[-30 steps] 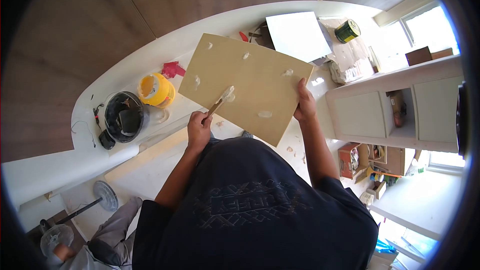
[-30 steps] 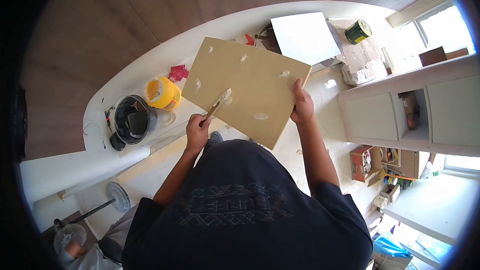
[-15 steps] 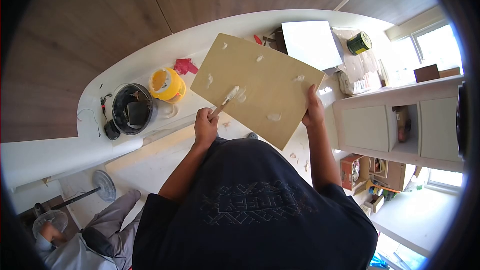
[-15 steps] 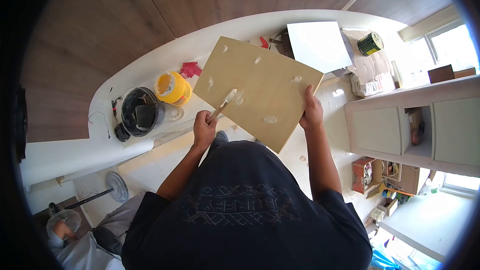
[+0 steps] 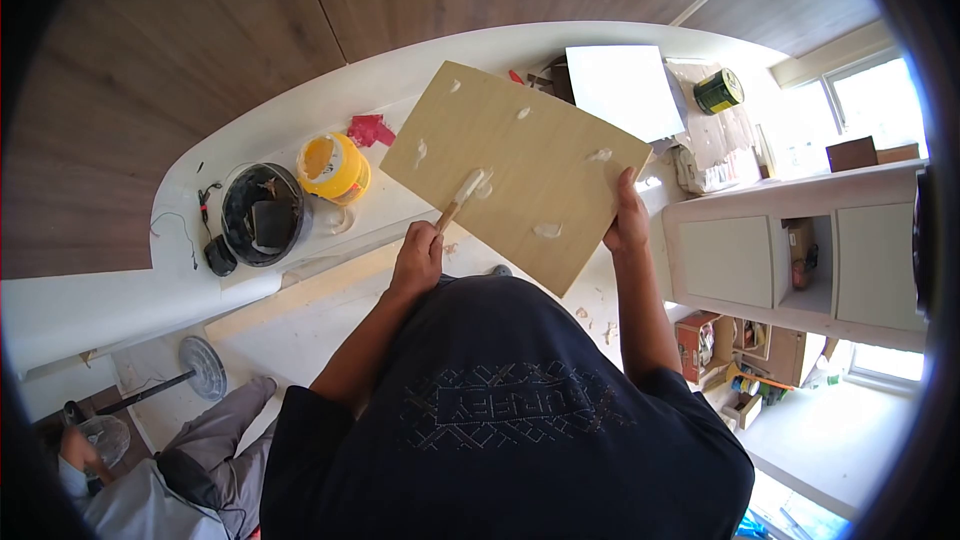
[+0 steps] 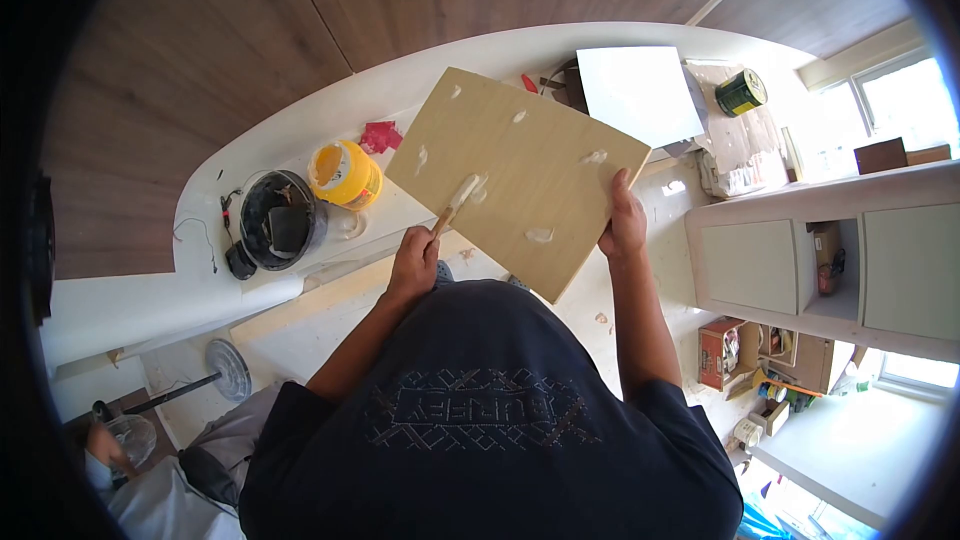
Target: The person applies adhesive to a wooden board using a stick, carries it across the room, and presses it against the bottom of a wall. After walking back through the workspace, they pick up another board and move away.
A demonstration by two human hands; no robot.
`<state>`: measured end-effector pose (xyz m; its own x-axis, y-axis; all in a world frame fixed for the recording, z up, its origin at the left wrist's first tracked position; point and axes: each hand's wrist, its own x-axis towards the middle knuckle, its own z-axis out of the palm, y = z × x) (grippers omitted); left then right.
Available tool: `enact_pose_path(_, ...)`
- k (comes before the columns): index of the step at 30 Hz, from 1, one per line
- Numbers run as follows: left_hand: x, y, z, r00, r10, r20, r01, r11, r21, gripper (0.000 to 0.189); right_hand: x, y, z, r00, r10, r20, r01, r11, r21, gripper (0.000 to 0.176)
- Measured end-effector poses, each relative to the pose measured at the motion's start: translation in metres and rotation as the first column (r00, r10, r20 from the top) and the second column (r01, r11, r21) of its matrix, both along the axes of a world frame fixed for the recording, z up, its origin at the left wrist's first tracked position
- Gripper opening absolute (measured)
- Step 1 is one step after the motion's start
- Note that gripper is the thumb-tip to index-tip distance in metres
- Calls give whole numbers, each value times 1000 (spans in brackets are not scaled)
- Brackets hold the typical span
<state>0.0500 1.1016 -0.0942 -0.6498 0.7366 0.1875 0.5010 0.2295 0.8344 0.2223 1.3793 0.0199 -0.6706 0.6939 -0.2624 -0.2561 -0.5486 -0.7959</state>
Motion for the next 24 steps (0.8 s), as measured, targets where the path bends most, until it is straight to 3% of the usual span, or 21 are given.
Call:
enact_pose_path(9,-15,-23,13,992,104,-70,-110,991,-78,14,7,7,-5,999,-6,36,6,1000,8,59)
enact_pose_path(12,-8,-13,2,910,184,372,-205,979,19,17,9,4,-4,999,-17,29,17,1000,-6,59)
enact_pose_path(15,-3,17,-1,881,166,444,-206,978,43,20,8,3,-3,1000,2,5,-2,999,-35,57)
enact_pose_path(18,2,41,-6,965,172,197,-187,980,60,19,10,3,-6,1000,10,11,-10,998,-65,56)
enact_pose_path(19,2,43,-5,984,177,26,-178,984,27,20,10,3,-6,1000,11,17,-10,997,-75,56)
enact_pose_path(24,6,40,-3,991,134,-11,-134,991,24,21,13,2,-1,1000,28,9,-27,999,-38,57)
